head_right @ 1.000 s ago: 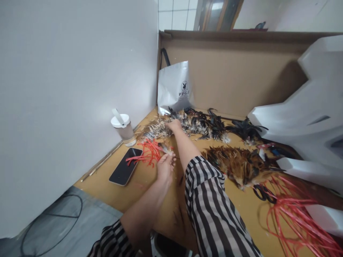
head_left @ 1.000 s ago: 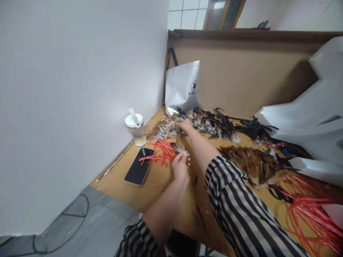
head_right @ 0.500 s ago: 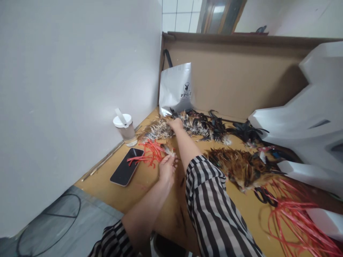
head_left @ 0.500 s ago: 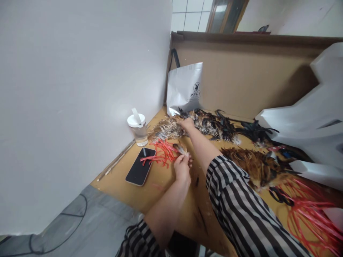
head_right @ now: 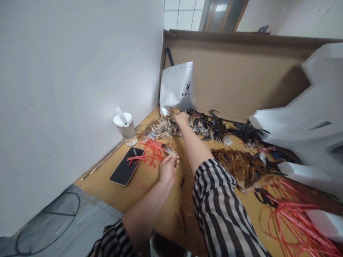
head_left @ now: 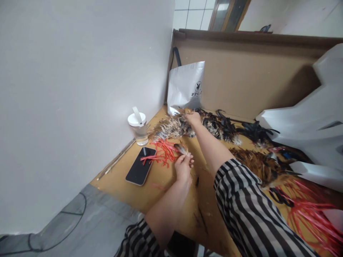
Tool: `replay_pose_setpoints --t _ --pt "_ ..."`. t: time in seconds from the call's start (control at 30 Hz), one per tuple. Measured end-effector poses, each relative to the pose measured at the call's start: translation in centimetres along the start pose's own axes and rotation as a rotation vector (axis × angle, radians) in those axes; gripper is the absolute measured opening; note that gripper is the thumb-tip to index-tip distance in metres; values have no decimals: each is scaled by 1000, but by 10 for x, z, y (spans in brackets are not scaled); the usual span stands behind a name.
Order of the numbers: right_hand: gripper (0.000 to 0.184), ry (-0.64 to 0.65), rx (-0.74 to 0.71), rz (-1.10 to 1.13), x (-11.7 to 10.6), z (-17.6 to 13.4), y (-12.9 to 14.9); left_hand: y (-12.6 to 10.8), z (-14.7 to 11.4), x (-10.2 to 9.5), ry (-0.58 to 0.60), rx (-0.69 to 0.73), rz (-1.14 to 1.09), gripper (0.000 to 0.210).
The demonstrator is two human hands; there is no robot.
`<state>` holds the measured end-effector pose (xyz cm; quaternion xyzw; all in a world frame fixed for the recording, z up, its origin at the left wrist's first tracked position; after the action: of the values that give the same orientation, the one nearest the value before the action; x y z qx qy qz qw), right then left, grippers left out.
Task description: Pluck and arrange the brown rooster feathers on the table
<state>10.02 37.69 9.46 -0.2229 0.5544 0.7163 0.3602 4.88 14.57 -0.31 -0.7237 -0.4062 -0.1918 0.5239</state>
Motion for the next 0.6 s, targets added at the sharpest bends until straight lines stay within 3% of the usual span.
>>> replay_pose_setpoints --t 0.13,0.33,0.47,0.6 --pt "34 -2 -61 -123 -2 0 28 1 2 -1 -19 -13 -3 28" --pt "54 214 -103 -324 34 -17 55 8 6 -5 -21 32 23 29" --pt "38 240 -111 -409 52 -25 56 13 8 -4 -16 40 -4 29" --pt "27 196 -58 -342 47 -23 50 13 10 -5 -8 16 9 30"
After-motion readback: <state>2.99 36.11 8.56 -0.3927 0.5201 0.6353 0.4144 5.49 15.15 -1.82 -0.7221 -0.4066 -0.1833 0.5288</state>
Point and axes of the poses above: each hand's wrist, its own z-axis towards the middle knuckle, its own x-axis out of the palm, y = z × x, the point moved 4 cm from there along z, towards the middle knuckle, and after that the axes turned 5 degrees about -x, right-handed, at the moved point
